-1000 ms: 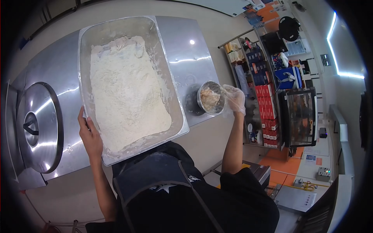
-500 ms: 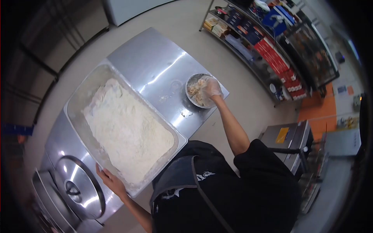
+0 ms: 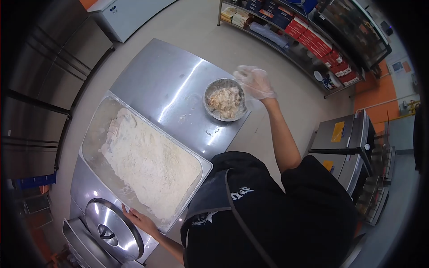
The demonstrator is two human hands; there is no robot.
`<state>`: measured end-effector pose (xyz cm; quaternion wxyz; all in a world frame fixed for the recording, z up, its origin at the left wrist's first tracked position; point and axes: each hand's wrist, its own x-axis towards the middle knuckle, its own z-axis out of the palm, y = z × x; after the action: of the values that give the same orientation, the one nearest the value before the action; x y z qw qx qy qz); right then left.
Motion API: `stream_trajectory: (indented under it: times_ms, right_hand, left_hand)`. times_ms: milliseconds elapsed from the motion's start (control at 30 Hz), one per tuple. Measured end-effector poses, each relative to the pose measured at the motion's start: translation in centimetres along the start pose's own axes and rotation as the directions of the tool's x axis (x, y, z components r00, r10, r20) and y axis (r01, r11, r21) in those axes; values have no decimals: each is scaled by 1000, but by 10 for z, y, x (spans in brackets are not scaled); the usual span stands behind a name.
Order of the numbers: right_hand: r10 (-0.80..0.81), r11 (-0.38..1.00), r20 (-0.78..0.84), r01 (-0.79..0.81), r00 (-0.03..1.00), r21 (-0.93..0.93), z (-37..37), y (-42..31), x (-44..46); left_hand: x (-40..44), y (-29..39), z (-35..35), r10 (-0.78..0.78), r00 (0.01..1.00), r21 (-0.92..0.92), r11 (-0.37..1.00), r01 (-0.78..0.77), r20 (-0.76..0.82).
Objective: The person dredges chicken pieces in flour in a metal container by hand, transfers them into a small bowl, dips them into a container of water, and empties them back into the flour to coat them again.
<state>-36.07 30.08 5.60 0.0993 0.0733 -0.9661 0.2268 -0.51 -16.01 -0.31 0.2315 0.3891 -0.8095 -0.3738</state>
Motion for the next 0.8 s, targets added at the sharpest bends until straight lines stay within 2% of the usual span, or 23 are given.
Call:
stream_trajectory:
  times_ms: [67, 133, 233, 267, 300, 333, 367, 400, 467, 500, 533, 567, 633, 700, 767, 800]
  right_hand:
    - [328, 932, 34, -317, 944, -177, 10, 18, -12]
    - [361, 916, 151, -319, 920, -244, 46, 56, -26]
    - [202, 972, 150, -180, 968, -150, 114, 110, -53]
    - [256, 963, 117, -243, 960, -112, 123, 117, -57]
    - [294, 955, 102, -288, 950, -65, 131, 115, -58]
    - [230, 972, 71, -233, 971, 35, 133, 116, -56]
    - [170, 975, 36, -173, 985, 139, 126, 110, -50]
    - [43, 999, 14, -43, 999, 28, 108, 93, -42]
    - [-176, 974, -68, 163, 982, -156, 89, 64, -23]
    - [-297, 936, -111, 266, 948, -231, 67, 38, -12]
    - [-328, 925, -115, 295, 938, -238, 43, 9, -4]
    - [-356, 914, -121, 319, 927, -250, 20, -16, 3]
    - [-435, 900, -164, 435, 886, -33, -9, -55, 13]
    - [-546, 793, -265, 592, 795, 141, -37, -126, 6]
    - [-815, 499, -365, 866, 451, -44, -41, -175, 7]
    - [-739, 488, -357, 820, 571, 301, -26, -194, -2]
  left_hand:
    - [2, -8, 0, 14, 1000, 8, 1000, -14, -8]
    - [4, -16, 0, 28, 1000, -11, 1000, -28, 2]
    - [4, -21, -1, -42, 998, -100, 994, 46, 37]
    - [3, -21, 0, -88, 995, -139, 986, 93, 38]
    - [1, -20, 2, -16, 1000, -73, 997, 15, -10]
    - [2, -22, 3, 50, 997, 8, 999, -50, -59]
    - [1, -13, 0, 16, 999, 10, 1000, -15, -39]
    - [1, -4, 0, -19, 1000, 6, 1000, 19, -19]
    - [2, -13, 4, 23, 998, -36, 999, -25, -65]
    - [3, -8, 0, -40, 998, 15, 999, 41, -39]
    - [3, -4, -3, -104, 995, 58, 993, 104, -8]
    - [4, -4, -2, -98, 995, 32, 995, 98, -20]
    - [4, -5, 0, -79, 996, -25, 997, 78, -39]
    - [3, 3, -2, -89, 996, -40, 995, 88, -32]
    - [4, 8, -6, -108, 994, -43, 993, 108, -12]
    - [4, 9, -6, -103, 995, -68, 993, 101, -17]
